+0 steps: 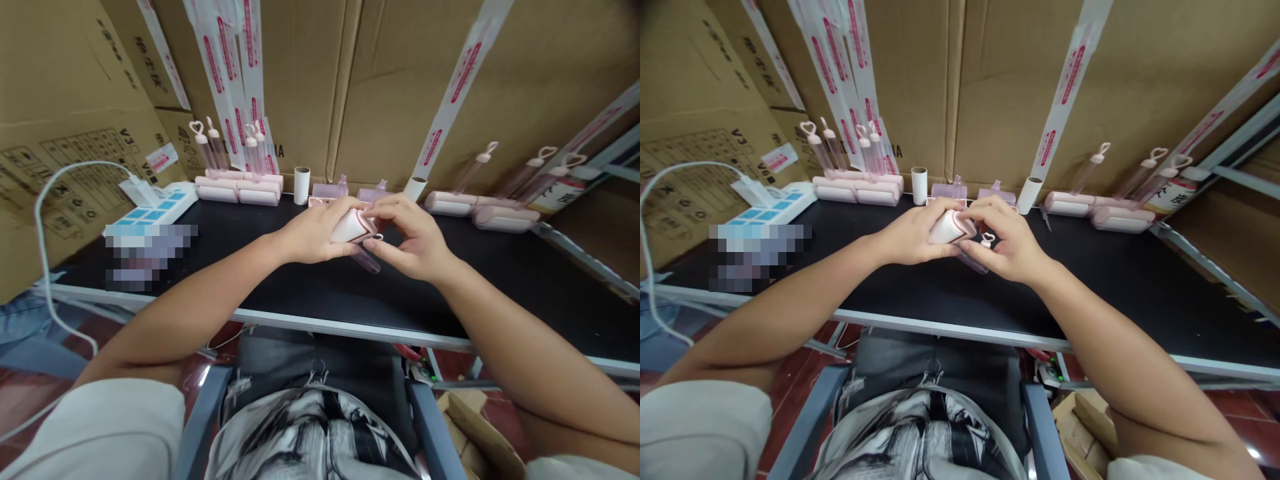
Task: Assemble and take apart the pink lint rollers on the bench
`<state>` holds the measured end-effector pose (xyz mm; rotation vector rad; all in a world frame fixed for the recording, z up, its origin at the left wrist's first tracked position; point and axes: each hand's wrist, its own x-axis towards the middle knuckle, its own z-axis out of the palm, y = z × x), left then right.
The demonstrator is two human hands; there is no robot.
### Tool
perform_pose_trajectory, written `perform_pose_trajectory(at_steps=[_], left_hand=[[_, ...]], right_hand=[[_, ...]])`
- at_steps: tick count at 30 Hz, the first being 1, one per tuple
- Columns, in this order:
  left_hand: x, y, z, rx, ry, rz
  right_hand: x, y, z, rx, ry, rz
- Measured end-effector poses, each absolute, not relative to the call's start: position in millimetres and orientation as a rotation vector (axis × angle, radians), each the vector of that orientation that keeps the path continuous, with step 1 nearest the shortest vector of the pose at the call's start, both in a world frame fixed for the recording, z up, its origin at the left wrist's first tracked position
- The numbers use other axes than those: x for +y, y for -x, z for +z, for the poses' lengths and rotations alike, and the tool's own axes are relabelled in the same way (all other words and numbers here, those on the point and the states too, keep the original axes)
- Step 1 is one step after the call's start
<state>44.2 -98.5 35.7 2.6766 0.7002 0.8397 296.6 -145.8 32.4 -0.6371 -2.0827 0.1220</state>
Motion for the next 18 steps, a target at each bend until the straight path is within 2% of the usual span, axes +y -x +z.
perform_pose_trajectory(at_steps=[6,11,18], left_hand=[[-108.2,-49.9,39.9,0.644,-2.918,0.652],[-116.0,-51.4,45.0,0.666,-3.165,0.444],[-122.0,-51.0,50.9,0.693,-3.28,0.325]], right_hand=[[-160.4,-297.9,44.5,-2.229,0.602,-0.012],[-172.7,-294.4,50.8,-2.402,0.631,-0.014],[-174.0,-300.3,54.6,-2.465,0.589,0.024]])
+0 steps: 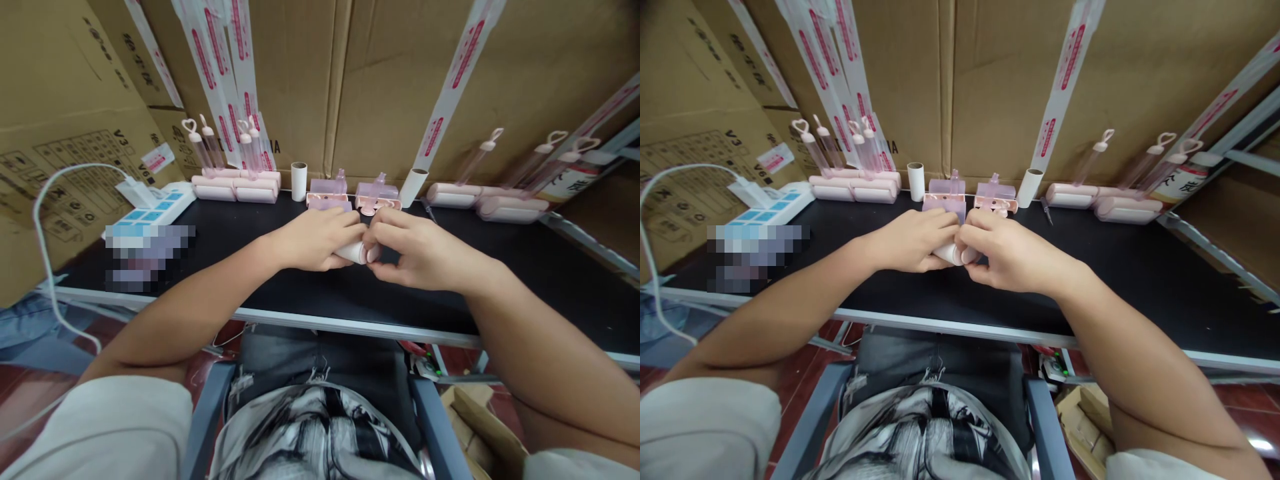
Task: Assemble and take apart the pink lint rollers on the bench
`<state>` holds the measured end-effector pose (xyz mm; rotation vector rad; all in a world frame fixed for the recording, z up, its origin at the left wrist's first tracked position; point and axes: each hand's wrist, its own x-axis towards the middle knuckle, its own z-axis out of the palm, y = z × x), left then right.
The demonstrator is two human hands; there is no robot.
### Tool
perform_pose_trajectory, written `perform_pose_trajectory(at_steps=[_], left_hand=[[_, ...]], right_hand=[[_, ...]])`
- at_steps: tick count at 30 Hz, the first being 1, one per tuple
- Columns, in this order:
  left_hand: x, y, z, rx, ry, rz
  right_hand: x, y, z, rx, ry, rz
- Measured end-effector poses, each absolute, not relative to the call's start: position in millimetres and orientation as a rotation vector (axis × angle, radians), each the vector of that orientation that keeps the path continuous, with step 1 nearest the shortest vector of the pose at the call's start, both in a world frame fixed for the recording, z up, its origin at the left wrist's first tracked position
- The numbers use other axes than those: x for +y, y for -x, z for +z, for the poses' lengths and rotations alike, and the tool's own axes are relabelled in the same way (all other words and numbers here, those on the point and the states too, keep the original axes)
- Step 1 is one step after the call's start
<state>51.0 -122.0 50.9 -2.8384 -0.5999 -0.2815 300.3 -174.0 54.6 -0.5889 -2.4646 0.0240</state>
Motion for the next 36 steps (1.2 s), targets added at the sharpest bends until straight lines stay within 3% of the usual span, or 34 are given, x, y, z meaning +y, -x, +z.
perform_pose_trajectory(at_steps=[8,15,24,31,36], left_hand=[[-123.1,-53.8,53.7,-0.641,2.824,-0.224],[-123.5,-51.8,54.2,-0.602,2.888,-0.386],[-96.0,-47.9,24.9,-0.437,3.224,-0.919],[-78.9,-44.6,18.5,-0.746,3.118,-1.853],[-62.8,-35.5,23.2,-1.052,3.177,-2.006]], right_hand=[[-172.6,-293.6,47.8,-2.413,0.608,-0.112],[-177.0,-293.0,52.8,-2.358,0.651,-0.173],[-173.2,-285.5,45.3,-2.207,0.608,-0.257],[-150.0,-298.6,30.1,-1.967,0.788,-0.415],[-129.2,-298.5,20.7,-1.982,0.754,-0.393]])
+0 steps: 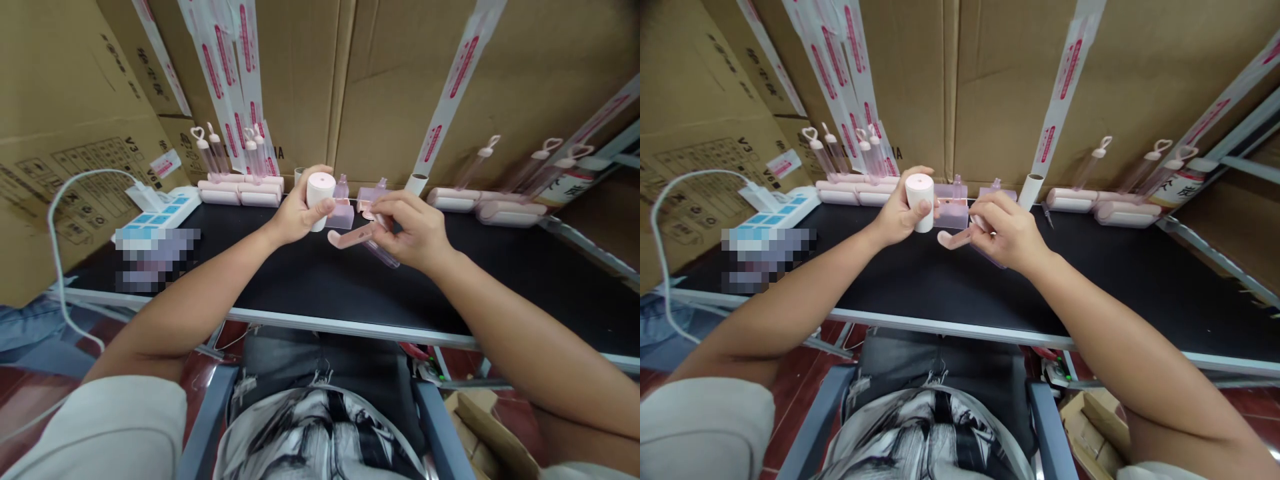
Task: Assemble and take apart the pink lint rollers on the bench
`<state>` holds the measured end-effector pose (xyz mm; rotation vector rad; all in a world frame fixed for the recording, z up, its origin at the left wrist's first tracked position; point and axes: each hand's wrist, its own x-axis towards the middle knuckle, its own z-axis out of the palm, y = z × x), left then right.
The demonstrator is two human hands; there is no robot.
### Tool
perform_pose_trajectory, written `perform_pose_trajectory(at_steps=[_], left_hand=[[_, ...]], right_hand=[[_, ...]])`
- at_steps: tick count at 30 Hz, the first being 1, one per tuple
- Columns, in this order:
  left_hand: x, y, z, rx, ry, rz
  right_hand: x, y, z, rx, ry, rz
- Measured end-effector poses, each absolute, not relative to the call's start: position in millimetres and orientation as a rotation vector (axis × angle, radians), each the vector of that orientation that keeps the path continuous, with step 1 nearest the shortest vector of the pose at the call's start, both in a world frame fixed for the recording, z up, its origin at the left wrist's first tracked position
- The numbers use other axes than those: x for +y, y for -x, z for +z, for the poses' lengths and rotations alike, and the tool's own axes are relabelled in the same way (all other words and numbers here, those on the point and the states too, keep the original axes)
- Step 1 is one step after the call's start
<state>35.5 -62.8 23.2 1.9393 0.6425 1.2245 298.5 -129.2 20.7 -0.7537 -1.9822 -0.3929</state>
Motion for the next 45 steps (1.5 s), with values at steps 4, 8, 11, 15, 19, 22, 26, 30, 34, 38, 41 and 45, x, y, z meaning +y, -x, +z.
perform_pose_trajectory(at_steps=[4,8,11,15,19,22,26,30,34,38,41,45], left_hand=[[-60.0,-22.7,37.4,0.864,-1.871,1.125],[-56.2,-2.8,57.5,1.161,-2.104,0.906],[-53.0,14.1,68.2,1.424,-2.297,0.646],[-48.9,31.0,72.7,1.597,-2.286,0.438],[-47.7,37.6,75.1,1.451,-2.249,0.583],[-51.3,31.8,75.5,1.174,-2.138,0.784],[-54.5,13.5,66.2,0.825,-1.964,0.955],[-52.2,-2.7,52.6,0.703,-1.824,1.014],[-52.8,-12.4,45.3,0.636,-1.751,1.041],[-54.8,-16.2,42.7,0.632,-1.708,1.066],[-53.6,-16.7,41.4,0.625,-1.7,1.079],[-52.5,-17.9,40.3,0.648,-1.716,1.088]], right_hand=[[-121.1,-294.0,9.6,-2.011,0.706,-0.351],[-116.7,-290.2,2.5,-1.985,0.815,-0.309],[-115.5,-287.9,1.9,-1.945,0.84,-0.286],[-118.0,-286.4,1.9,-1.91,0.858,-0.223],[-119.6,-285.7,-3.6,-1.875,0.871,-0.106],[-118.5,-283.3,-7.9,-1.822,0.843,0.108],[-116.8,-280.1,-5.5,-1.718,0.872,0.345],[-117.2,-280.9,0.6,-1.706,0.813,0.475],[-122.9,-281.3,4.9,-1.793,0.88,0.495],[-130.8,-280.5,10.7,-1.843,0.898,0.543],[-131.8,-280.0,14.3,-1.859,0.883,0.591],[-125.8,-279.4,12.0,-1.844,0.85,0.577]])
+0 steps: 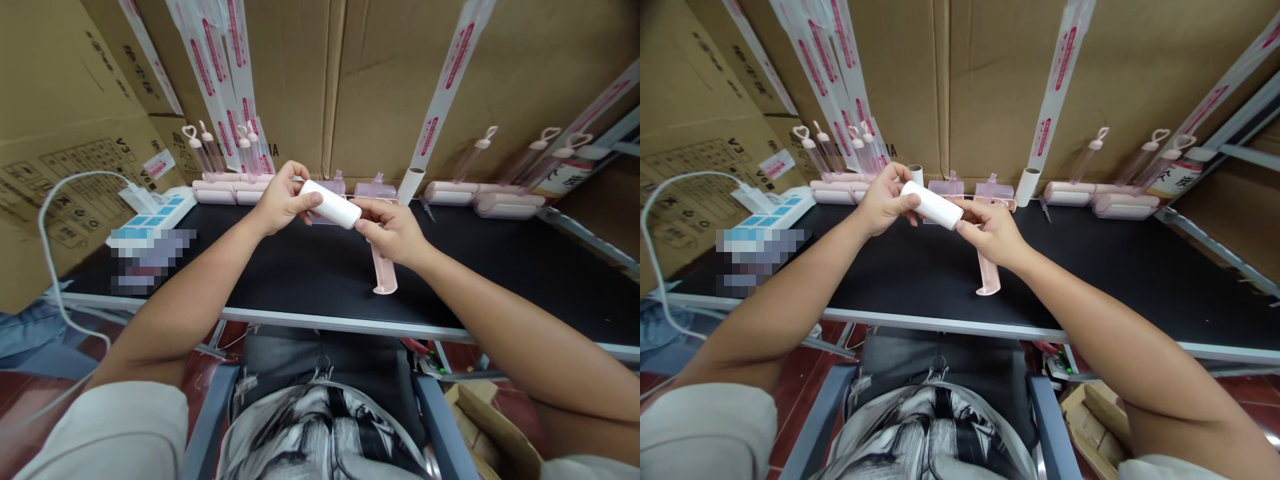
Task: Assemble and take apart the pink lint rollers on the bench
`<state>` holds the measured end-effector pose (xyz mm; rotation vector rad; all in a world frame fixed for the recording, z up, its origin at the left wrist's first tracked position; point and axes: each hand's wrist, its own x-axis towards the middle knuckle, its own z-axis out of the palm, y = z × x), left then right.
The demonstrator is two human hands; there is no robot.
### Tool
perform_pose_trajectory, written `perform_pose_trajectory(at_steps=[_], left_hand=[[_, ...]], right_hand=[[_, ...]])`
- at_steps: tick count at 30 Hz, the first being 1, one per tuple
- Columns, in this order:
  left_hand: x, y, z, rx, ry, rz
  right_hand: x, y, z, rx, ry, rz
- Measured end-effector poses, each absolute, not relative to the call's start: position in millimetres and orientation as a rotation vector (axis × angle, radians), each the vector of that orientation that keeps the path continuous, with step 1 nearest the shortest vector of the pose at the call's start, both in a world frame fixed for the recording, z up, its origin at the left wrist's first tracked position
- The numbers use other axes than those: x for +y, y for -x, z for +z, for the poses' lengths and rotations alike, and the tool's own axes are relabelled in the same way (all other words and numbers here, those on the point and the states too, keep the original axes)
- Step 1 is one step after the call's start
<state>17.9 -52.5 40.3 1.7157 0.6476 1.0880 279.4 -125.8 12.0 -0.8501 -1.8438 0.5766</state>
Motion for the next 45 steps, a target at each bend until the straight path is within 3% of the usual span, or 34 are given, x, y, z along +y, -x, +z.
perform_pose_trajectory(at_steps=[14,28,37,45], left_hand=[[-51.3,-6.6,44.5,0.839,-1.798,1.136],[-40.6,-4.2,42.9,0.938,-1.813,1.256],[-58.2,-28.3,30.6,0.854,-1.731,1.132],[-60.0,-35.1,28.0,1.04,-1.8,1.166]], right_hand=[[-123.0,-278.7,0.3,-1.82,0.93,0.692],[-120.0,-277.7,-6.3,-2.374,1.455,0.086],[-120.6,-291.7,7.9,-1.911,1.03,0.494],[-122.0,-295.9,19.5,-1.742,1.07,0.501]])
